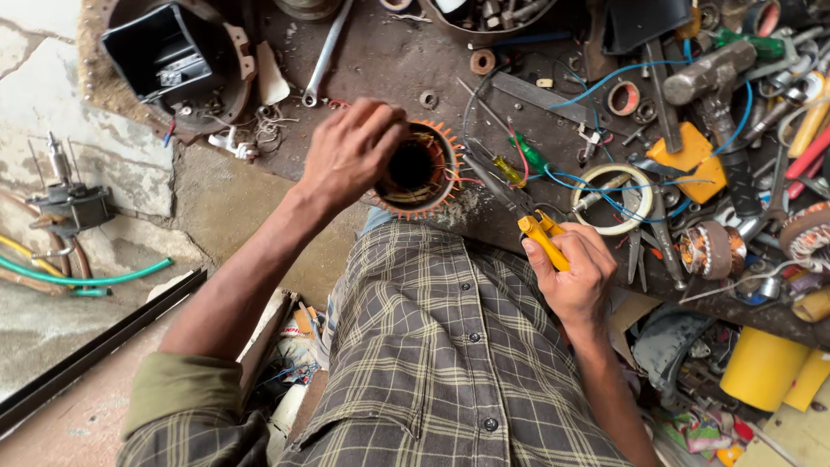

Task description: The person works on a motor stator, using shears to cut wires and pliers to adjust internal components. They repeatedly insert and remove a small white plastic piece into the stator while manipulating copper windings and wires.

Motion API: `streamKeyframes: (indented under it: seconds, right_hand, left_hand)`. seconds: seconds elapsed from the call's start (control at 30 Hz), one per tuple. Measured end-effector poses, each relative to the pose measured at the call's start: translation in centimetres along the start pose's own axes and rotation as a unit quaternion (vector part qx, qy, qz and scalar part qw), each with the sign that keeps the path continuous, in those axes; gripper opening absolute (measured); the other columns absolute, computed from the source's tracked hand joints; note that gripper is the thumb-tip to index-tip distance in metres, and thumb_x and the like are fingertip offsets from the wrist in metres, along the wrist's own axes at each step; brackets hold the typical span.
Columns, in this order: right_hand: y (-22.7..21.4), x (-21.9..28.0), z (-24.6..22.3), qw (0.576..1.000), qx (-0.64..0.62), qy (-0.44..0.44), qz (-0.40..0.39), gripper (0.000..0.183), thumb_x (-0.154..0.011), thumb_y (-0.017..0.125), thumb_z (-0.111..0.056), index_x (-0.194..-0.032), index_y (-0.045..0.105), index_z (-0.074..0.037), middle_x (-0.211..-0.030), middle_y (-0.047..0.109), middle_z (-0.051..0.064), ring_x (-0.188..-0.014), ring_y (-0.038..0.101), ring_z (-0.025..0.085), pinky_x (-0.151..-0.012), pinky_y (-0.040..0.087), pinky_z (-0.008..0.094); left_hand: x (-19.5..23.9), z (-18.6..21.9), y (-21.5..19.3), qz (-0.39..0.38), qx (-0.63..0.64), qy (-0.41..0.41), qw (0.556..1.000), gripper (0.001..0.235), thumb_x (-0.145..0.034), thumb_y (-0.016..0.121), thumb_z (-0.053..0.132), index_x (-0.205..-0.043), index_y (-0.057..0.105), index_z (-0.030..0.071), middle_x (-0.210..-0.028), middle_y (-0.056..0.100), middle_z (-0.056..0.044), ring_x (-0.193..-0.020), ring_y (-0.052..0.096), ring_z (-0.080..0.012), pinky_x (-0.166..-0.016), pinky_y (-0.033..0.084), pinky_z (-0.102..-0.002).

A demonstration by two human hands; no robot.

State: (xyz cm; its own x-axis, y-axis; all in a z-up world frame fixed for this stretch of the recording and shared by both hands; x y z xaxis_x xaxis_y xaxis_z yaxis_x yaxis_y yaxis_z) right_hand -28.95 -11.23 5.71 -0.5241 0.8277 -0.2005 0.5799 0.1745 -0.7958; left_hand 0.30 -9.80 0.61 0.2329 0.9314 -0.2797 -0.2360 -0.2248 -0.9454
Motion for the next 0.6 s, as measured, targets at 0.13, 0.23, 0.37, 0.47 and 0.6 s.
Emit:
streamKeyframes:
  seconds: [0.13,0.23,0.37,0.47,0.6]
  right_hand:
    - [0.3,2.3,2.7,0.998,0.009,0.068,0.003,0.032,-0.095,0.083,-0.022,-0.088,0.063,0.003,-0.095,0.070,0.019,-0.087,0.068,0.034,-0.077,0.054,0.041]
    - [0.8,3.5,4.6,0.991,-0.034,0.131,0.017,0.029,-0.098,0.080,-0.021,-0.088,0.066,0.002,-0.093,0.071,0.016,-0.081,0.068,0.029,-0.073,0.052,0.038]
    - [2.0,4.5,6.6,0.972,-0.121,0.203,0.012,0.025,-0.103,0.074,-0.020,-0.090,0.069,0.001,-0.085,0.072,0.009,-0.075,0.068,0.021,-0.072,0.051,0.033]
    - [2.2,4.5,6.4,0.975,-0.123,0.183,0.010,0.025,-0.102,0.075,-0.021,-0.092,0.068,0.001,-0.085,0.072,0.008,-0.075,0.069,0.020,-0.071,0.052,0.032]
    - [2.6,4.1,6.2,0.981,-0.103,0.163,0.003,0.027,-0.101,0.077,-0.023,-0.089,0.068,0.001,-0.083,0.070,0.010,-0.074,0.067,0.022,-0.069,0.051,0.033]
  left_hand:
    - [-0.1,-1.6,0.5,-0.015,0.146,-0.133,0.980,0.010,-0.106,0.067,0.016,-0.110,0.066,0.007,-0.127,0.061,-0.003,-0.114,0.061,-0.0227,-0.089,0.059,-0.040]
    - [0.1,-2.6,1.4,-0.007,0.317,-0.201,0.927,0.013,-0.108,0.063,0.017,-0.107,0.061,0.004,-0.126,0.058,-0.006,-0.118,0.061,-0.0243,-0.094,0.057,-0.040]
    - [0.2,-3.3,1.8,0.022,0.477,-0.207,0.854,0.014,-0.113,0.059,0.019,-0.110,0.058,0.005,-0.128,0.056,-0.005,-0.123,0.060,-0.0218,-0.110,0.055,-0.041]
    - [0.0,-3.5,1.6,-0.051,0.376,-0.158,0.912,0.014,-0.111,0.063,0.021,-0.115,0.061,0.007,-0.126,0.062,-0.004,-0.120,0.062,-0.0195,-0.103,0.056,-0.040]
    - [-0.7,-1.2,-0.1,-0.085,0.058,0.043,0.994,0.044,-0.093,0.070,0.027,-0.135,0.068,0.017,-0.128,0.068,-0.004,-0.113,0.062,-0.0209,-0.095,0.056,-0.041]
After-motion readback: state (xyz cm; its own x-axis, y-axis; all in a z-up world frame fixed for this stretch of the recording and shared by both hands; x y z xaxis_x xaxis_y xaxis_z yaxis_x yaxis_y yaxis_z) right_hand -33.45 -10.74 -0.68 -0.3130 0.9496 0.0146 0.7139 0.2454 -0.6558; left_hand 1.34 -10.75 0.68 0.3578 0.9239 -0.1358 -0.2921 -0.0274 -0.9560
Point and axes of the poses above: each hand's wrist, its own x-axis away from the middle knuckle, its own y-axis out of the palm, z = x × y, the point moved 9 cm from there along -x, towards the middle knuckle
